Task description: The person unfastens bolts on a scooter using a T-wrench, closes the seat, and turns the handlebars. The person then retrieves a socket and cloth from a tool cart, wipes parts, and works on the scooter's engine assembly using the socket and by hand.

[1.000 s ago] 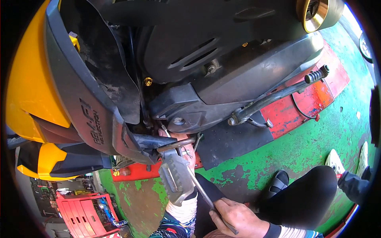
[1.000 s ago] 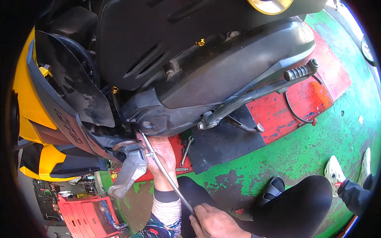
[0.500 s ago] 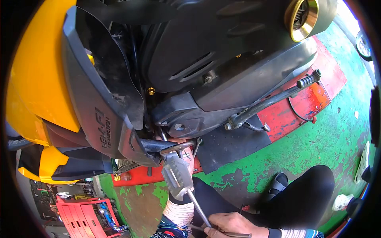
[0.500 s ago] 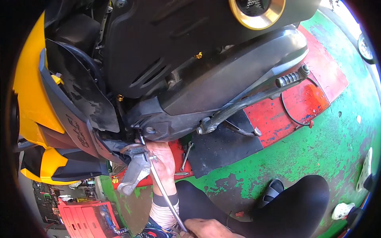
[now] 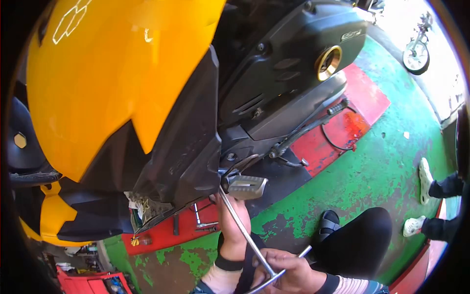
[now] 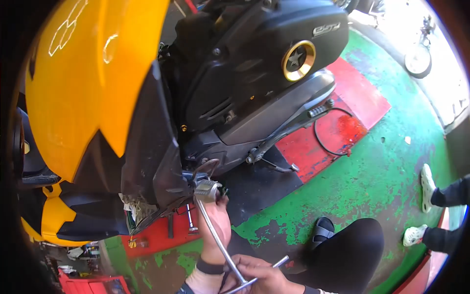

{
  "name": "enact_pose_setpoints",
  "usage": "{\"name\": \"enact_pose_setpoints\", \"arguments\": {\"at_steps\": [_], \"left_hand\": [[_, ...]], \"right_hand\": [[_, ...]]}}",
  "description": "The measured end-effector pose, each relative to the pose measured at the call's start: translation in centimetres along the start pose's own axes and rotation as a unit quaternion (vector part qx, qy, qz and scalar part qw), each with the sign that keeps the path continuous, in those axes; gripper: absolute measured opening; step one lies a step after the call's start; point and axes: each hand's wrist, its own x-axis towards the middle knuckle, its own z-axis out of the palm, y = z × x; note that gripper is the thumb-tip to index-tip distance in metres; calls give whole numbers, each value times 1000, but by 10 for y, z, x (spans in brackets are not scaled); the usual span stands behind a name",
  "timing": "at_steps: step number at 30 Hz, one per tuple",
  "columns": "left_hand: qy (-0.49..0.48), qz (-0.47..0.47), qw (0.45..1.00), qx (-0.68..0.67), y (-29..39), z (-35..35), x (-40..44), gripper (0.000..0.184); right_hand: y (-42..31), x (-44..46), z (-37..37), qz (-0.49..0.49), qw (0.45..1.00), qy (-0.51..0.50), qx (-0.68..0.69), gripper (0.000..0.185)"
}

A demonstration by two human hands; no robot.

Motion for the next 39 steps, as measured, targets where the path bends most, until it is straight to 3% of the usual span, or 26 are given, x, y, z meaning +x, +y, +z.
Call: {"name": "enact_pose_setpoints", "arguments": {"at_steps": [2,4,5,8,11,12,13,14,15,16,19,24,26,27,30,34,35,38,39], "left_hand": [[-41,-70,996,-34,22,-1,-31,35],[-240,-237,940,-52,52,1,-45,32],[-337,-311,887,-60,62,0,-48,31],[-326,-329,886,-33,64,-8,-40,29],[-335,-336,880,-26,68,-12,-34,29],[-339,-334,879,-34,69,-13,-32,29],[-340,-333,878,-43,69,-15,-32,28],[-346,-336,875,-49,69,-15,-32,28],[-341,-341,875,-45,69,-14,-32,29],[-337,-345,875,-40,70,-12,-32,29],[-337,-348,874,-30,72,-11,-28,29],[-332,-346,877,-8,78,-5,-25,29],[-334,-342,878,-1,82,-3,-23,29],[-330,-342,880,2,83,-3,-22,29],[-322,-339,884,6,80,-4,-19,29],[-328,-330,885,30,77,-7,-12,29],[-329,-328,885,34,79,-8,-10,30],[-330,-326,884,50,83,-10,-7,31],[-330,-327,884,49,84,-7,-6,31]], "right_hand": [[2,1,-8,45,992,-109,46,36],[9,4,-11,50,984,-160,60,44],[14,7,-11,32,986,-138,84,43],[29,5,-14,-20,987,-100,127,40],[49,-8,-34,-225,960,167,-5,45],[54,-6,-35,-238,957,166,-6,45],[60,-5,-35,-370,867,262,-208,46],[66,-5,-35,-470,712,344,-393,48],[74,-5,-37,-530,505,402,-549,51],[81,-5,-40,-532,500,407,-549,51],[99,0,-43,-472,383,208,-766,56],[109,-33,26,-451,307,145,-825,59],[91,-37,20,-552,318,245,-731,56],[82,-32,9,-554,313,246,-732,56],[63,-10,-40,-509,397,371,-668,51],[123,-7,-5,-382,365,177,-831,43],[118,-12,3,-384,363,179,-830,43],[102,-29,17,-533,285,185,-775,46],[96,-30,11,-534,287,185,-773,46]]}}
